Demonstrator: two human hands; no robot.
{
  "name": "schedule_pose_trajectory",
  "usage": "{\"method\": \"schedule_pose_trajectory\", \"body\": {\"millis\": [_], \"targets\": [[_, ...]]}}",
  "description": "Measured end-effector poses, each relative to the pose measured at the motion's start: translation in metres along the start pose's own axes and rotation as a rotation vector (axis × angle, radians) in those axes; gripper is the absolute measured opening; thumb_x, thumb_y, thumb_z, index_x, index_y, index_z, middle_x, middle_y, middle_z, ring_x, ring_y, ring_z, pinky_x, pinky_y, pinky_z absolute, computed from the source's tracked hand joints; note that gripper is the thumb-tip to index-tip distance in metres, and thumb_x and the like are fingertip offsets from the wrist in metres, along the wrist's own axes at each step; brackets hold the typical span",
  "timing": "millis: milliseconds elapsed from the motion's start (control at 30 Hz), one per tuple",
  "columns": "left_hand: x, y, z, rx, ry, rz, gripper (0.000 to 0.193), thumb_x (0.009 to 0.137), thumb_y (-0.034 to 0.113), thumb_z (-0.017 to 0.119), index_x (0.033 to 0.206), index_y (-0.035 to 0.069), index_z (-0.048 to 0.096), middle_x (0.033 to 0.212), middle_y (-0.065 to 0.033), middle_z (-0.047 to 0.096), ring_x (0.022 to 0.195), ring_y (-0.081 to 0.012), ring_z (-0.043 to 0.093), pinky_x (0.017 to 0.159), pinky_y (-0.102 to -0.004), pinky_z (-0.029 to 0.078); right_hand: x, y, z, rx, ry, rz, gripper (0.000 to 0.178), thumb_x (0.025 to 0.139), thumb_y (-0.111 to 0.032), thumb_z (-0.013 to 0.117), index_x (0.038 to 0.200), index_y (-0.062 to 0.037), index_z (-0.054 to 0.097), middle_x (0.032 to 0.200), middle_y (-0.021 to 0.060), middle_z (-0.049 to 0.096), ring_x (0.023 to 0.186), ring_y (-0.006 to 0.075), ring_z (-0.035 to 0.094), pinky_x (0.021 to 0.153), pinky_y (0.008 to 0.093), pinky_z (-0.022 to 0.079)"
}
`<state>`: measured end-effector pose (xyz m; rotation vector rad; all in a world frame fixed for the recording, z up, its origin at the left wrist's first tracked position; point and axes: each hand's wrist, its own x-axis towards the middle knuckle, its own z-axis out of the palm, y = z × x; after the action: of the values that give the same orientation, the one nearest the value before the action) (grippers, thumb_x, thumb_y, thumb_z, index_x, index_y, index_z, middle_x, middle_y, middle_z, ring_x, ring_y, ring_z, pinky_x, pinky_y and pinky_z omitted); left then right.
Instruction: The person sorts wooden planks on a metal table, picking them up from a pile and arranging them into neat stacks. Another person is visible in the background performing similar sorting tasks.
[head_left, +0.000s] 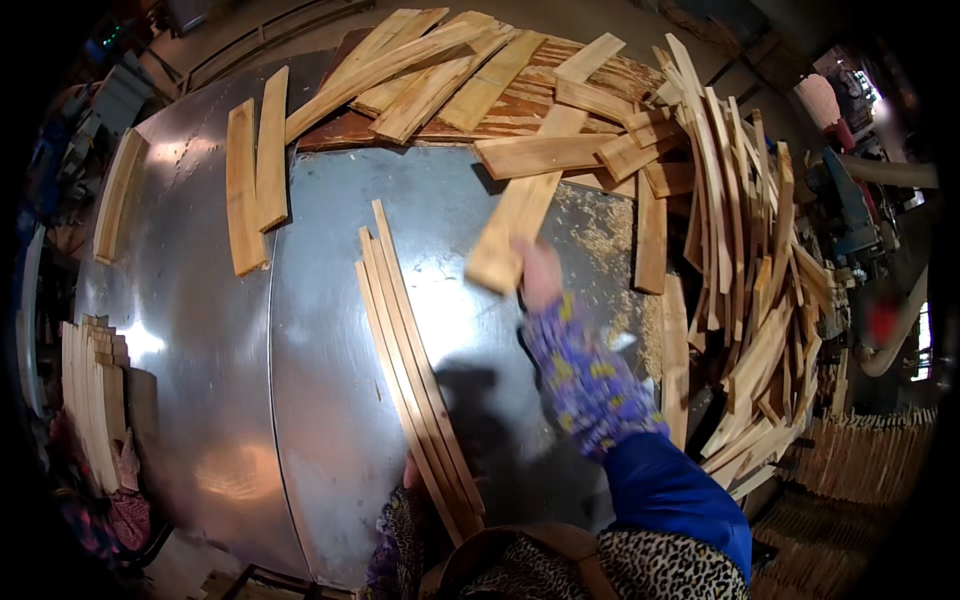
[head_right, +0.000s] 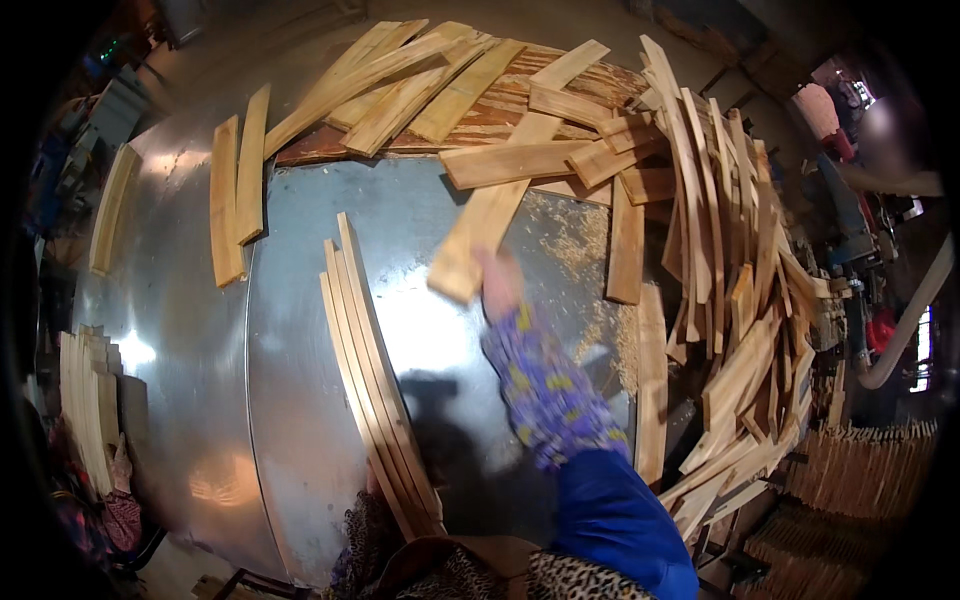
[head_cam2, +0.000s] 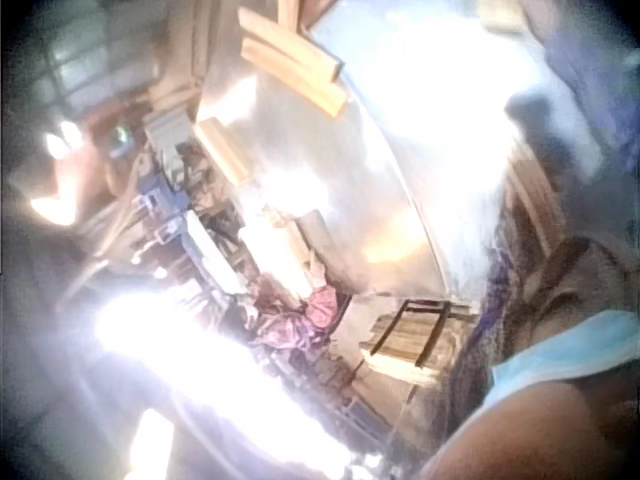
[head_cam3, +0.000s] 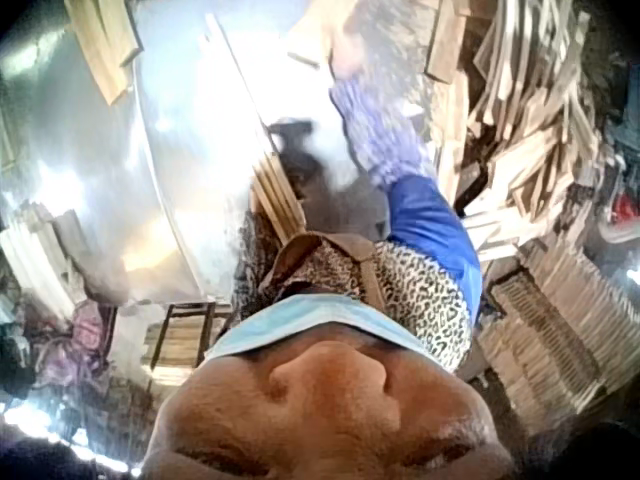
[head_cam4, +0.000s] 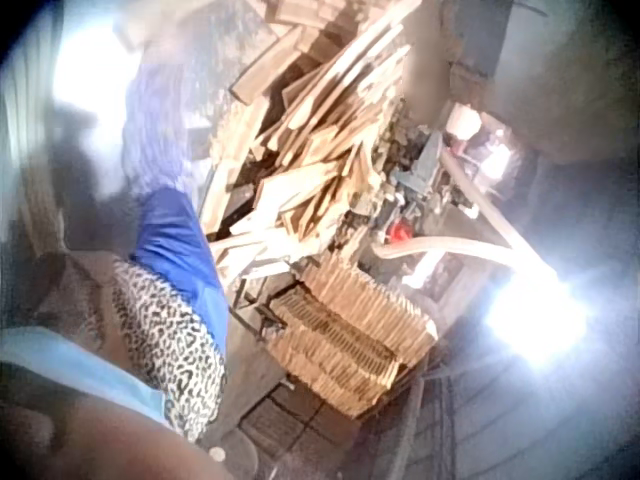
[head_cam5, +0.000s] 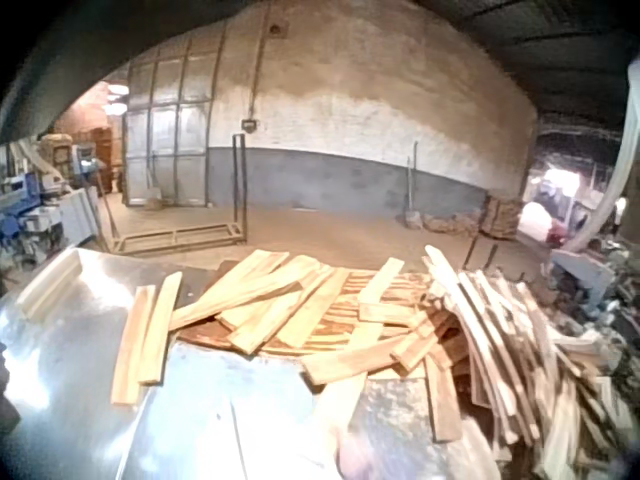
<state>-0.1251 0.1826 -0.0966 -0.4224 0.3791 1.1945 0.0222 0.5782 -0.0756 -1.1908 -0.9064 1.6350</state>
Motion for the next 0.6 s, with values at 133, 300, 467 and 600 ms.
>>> {"method": "schedule_pose_trajectory", "body": {"millis": [133,300,467,600], "targets": [[0.004,-0.018,0.040,0.261,0.136,0.176,0.059,0.112,0.054,0.046,0.144,0.006,0.061,0.129,-0.0150,0.072,0.103,-0.0316,0.076,0.086,-0.0479,0.066,-0.206,-0.010,-0.059,-0.734,-0.278,0.159,0.053,0.104,-0.030,0.071,0.141,0.0070,0.064,0.124,0.0191,0.077,0.107,0.0275,0.077,0.095,0.0410,0.063],[0.010,-0.037,0.002,0.277,-0.024,0.235,0.079,0.099,0.059,0.073,0.154,0.004,0.055,0.144,-0.0171,0.069,0.127,-0.0368,0.069,0.107,-0.0525,0.059,-0.218,-0.048,-0.049,-0.884,-0.621,0.028,0.043,0.108,-0.041,0.064,0.124,-0.0023,0.072,0.114,0.0137,0.076,0.108,0.0250,0.072,0.101,0.0418,0.057],[0.007,-0.043,0.013,0.236,-0.023,0.145,0.100,0.088,0.066,0.082,0.159,0.002,0.050,0.150,-0.0196,0.065,0.135,-0.0358,0.065,0.112,-0.0523,0.056,0.072,-0.028,-0.014,0.316,-0.186,0.245,0.053,0.109,-0.052,0.062,0.073,-0.0163,0.047,0.065,0.0026,0.046,0.056,0.0201,0.049,0.054,0.0383,0.040],[0.013,-0.038,-0.034,0.218,-0.001,0.029,0.100,0.087,0.067,0.083,0.156,0.001,0.053,0.145,-0.0191,0.068,0.129,-0.0363,0.069,0.109,-0.0512,0.059,0.220,-0.060,-0.023,-1.033,-0.314,-0.255,0.035,0.096,-0.031,0.079,0.076,-0.0053,0.067,0.067,0.0074,0.060,0.058,0.0243,0.057,0.059,0.0403,0.050]]}}
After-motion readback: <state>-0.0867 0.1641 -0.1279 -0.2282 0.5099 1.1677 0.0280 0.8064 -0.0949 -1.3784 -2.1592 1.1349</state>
